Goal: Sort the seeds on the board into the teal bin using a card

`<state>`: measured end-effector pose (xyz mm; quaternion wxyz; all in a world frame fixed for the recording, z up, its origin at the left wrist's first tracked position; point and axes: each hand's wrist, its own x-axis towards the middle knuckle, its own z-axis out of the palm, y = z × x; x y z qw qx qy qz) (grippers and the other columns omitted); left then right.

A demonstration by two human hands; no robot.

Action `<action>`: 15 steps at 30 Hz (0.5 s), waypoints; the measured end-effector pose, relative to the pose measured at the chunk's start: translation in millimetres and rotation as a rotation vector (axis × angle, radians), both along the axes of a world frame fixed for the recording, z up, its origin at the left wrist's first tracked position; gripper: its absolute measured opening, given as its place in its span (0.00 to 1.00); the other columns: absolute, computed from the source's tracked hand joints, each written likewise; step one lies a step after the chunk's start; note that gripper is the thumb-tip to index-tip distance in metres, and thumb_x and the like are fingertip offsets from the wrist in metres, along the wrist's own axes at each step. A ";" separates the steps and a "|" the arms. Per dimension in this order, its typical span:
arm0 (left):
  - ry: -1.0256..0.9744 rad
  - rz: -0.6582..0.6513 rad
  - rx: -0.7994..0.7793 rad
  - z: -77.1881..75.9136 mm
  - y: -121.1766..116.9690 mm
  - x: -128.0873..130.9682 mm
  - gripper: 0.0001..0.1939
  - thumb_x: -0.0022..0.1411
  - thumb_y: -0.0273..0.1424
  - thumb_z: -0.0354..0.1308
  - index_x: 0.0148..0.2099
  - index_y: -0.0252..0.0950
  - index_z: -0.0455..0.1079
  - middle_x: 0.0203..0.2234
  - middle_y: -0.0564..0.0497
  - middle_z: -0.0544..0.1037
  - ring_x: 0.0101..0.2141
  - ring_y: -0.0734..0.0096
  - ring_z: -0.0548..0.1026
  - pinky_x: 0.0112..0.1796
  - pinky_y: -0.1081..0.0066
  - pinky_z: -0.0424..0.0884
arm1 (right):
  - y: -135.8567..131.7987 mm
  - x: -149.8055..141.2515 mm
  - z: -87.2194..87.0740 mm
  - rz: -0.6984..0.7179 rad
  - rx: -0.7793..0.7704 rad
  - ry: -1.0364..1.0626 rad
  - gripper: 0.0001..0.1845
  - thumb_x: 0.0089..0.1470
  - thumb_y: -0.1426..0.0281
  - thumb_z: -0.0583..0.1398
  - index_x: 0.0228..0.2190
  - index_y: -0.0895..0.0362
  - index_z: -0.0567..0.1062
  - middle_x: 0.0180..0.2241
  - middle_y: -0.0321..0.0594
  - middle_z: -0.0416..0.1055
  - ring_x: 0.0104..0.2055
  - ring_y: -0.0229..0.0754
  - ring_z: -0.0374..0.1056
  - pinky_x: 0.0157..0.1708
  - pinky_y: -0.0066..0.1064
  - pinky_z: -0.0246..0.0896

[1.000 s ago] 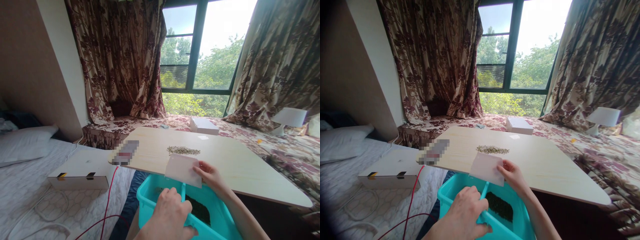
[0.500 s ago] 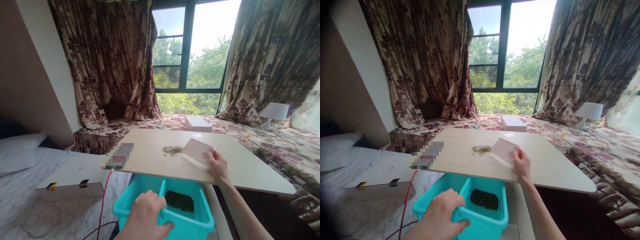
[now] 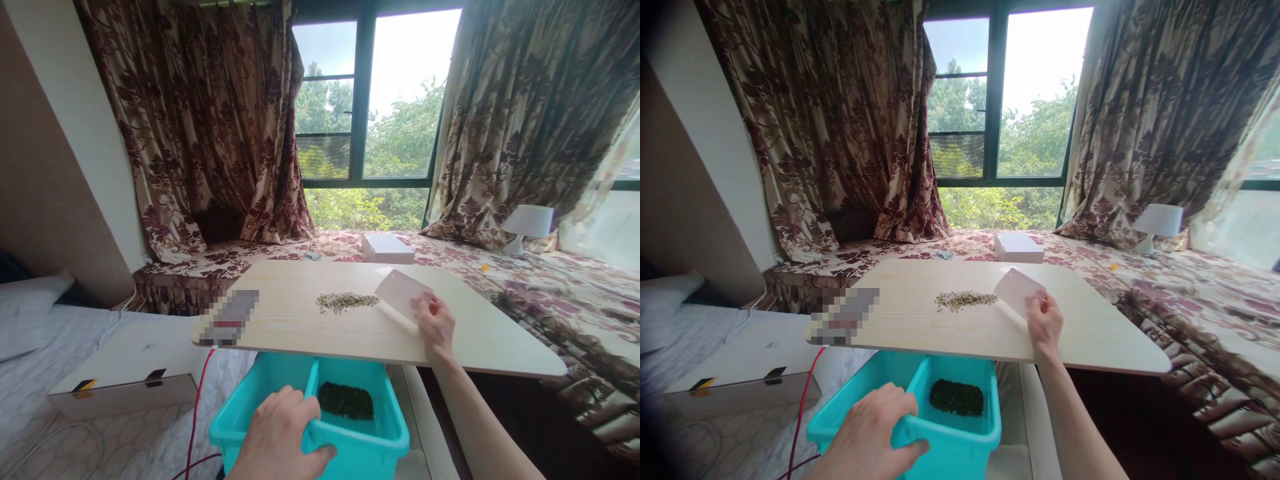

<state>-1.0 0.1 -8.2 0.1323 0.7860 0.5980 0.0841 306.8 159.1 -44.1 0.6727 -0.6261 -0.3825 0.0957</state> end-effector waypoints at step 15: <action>-0.025 -0.030 -0.028 -4.7 3.3 -1.9 0.09 0.50 0.36 0.61 0.35 0.40 0.70 0.33 0.52 0.74 0.39 0.65 0.70 0.39 0.68 0.59 | -4.3 2.5 14.2 0.161 -0.064 0.016 0.18 0.44 0.67 0.59 0.38 0.59 0.76 0.31 0.44 0.80 0.34 0.46 0.75 0.31 0.31 0.67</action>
